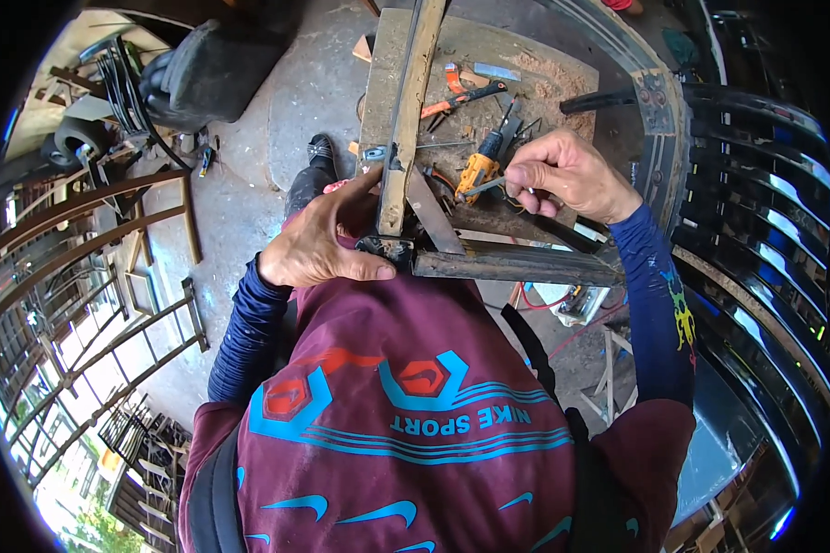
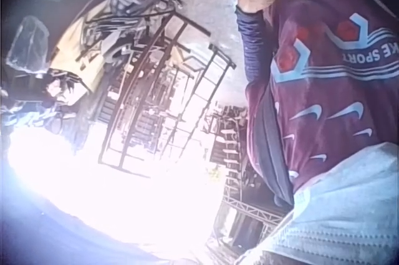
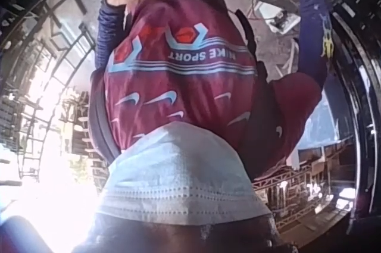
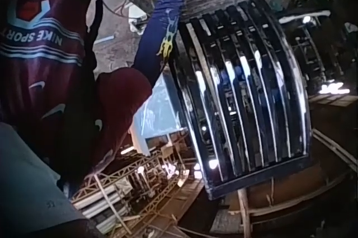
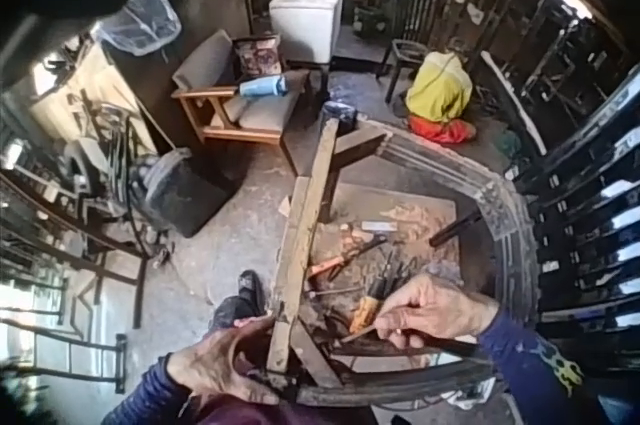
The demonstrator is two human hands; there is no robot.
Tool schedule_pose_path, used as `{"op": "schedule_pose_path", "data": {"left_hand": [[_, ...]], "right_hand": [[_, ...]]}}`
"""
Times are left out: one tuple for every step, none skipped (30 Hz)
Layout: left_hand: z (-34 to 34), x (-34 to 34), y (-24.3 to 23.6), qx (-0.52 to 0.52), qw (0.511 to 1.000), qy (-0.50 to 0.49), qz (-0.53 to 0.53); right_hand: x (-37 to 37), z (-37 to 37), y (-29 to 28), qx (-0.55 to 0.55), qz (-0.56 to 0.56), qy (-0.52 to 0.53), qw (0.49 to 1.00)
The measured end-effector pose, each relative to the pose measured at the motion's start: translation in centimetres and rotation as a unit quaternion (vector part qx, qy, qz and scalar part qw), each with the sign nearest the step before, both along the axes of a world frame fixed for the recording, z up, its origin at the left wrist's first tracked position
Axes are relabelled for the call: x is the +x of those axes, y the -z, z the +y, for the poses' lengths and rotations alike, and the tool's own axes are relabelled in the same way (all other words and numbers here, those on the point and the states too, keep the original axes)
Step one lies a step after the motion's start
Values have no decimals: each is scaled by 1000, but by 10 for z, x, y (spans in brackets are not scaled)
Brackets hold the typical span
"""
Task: Repairing the wooden frame of a chair using manual tools.
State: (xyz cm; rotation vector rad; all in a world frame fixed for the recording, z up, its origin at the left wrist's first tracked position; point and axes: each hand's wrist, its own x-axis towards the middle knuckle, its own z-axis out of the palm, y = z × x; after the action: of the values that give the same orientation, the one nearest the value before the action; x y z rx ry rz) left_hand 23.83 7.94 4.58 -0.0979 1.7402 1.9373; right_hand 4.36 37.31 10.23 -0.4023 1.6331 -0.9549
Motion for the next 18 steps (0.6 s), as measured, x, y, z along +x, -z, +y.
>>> {"op": "schedule_pose_path", "data": {"left_hand": [[0,0,-1,2,1000,0,2],[0,2,0,0,1000,0,0],[1,3,3,6,1000,-7,-3],[1,3,5,12,1000,-10,-5],[0,2,4,11,1000,-7,-7],[-2,2,3,8,1000,-2,-9],[-3,1,2,7,1000,1,-11],[-3,0,0,7,1000,2,-12],[-2,-1,-1,11,1000,6,-12],[-3,-2,-2,14,1000,8,-11],[-4,-2,-3,14,1000,6,-12],[-5,-2,-4,-16,999,24,-16],[-6,-2,-6,-47,998,42,-20],[-6,-3,-7,-48,998,42,-21],[-6,-4,-8,-42,998,44,-27],[-6,-6,-8,-37,998,43,-32],[-6,-6,-7,-39,998,42,-33],[-6,-5,-5,-39,998,33,-23]], "right_hand": [[3,4,5,-35,-33,17,999],[5,7,8,-69,-66,35,995],[0,9,6,-73,-149,46,985],[-3,7,5,-75,-151,49,985],[-7,4,4,-68,-138,19,988],[-9,1,6,-61,-126,-10,990],[-9,-3,14,-72,-55,-20,996],[-5,-5,16,-72,-56,-19,996],[0,-7,16,-135,221,-75,963],[5,-8,15,-188,479,-125,848],[12,-6,14,-181,528,-111,822],[18,-3,17,-182,527,-112,823],[24,0,21,-203,599,-96,768],[27,2,27,-222,666,-78,708],[25,6,33,-202,669,-94,709],[28,5,31,-204,669,-94,709],[36,6,27,-137,451,12,882],[38,5,24,-56,191,116,973]]}}
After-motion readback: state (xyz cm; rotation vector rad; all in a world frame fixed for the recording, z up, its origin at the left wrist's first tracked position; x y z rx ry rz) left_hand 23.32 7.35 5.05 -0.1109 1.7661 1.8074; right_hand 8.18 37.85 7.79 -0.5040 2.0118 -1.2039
